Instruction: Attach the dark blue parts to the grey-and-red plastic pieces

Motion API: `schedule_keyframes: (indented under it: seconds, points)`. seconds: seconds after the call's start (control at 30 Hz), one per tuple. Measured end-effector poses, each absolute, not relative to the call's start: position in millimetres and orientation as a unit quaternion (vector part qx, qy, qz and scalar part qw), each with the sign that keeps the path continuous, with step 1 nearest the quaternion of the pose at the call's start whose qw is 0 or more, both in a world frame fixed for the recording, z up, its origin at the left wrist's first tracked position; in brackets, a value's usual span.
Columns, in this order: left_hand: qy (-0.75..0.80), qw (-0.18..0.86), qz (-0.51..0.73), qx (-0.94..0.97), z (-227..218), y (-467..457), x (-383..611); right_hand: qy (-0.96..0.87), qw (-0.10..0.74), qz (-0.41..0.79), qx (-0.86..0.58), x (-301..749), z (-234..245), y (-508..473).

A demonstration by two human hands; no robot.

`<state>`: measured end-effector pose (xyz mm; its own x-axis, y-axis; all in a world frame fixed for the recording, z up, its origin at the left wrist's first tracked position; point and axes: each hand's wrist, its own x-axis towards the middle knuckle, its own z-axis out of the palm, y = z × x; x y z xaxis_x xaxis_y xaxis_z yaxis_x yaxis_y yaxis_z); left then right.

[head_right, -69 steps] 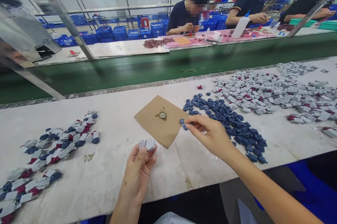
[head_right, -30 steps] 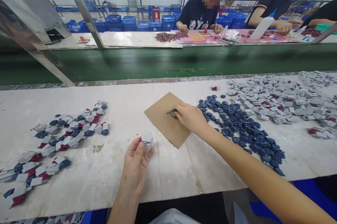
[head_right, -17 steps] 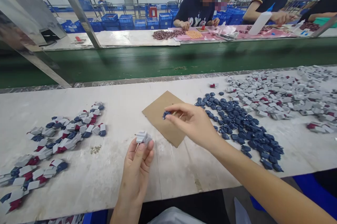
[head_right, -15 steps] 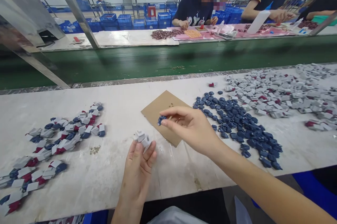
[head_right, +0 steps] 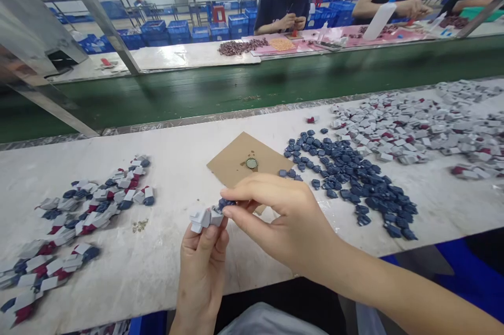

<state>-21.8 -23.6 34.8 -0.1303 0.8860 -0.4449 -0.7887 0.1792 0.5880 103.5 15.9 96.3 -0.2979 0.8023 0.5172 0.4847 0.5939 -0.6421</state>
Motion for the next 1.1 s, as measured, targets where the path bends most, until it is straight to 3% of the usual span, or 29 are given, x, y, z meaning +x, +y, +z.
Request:
schedule_keyframes:
  seconds: [0.83,1.1]
  points:
    - [0.477,0.518,0.678,0.212,38,-29,-18,-0.831,0.381,0.175,-0.366,101,89,11]
    - [0.443,0.569,0.633,0.281,22,-21,-31,-0.732,0.442,0.322,-0.408,106,77,19]
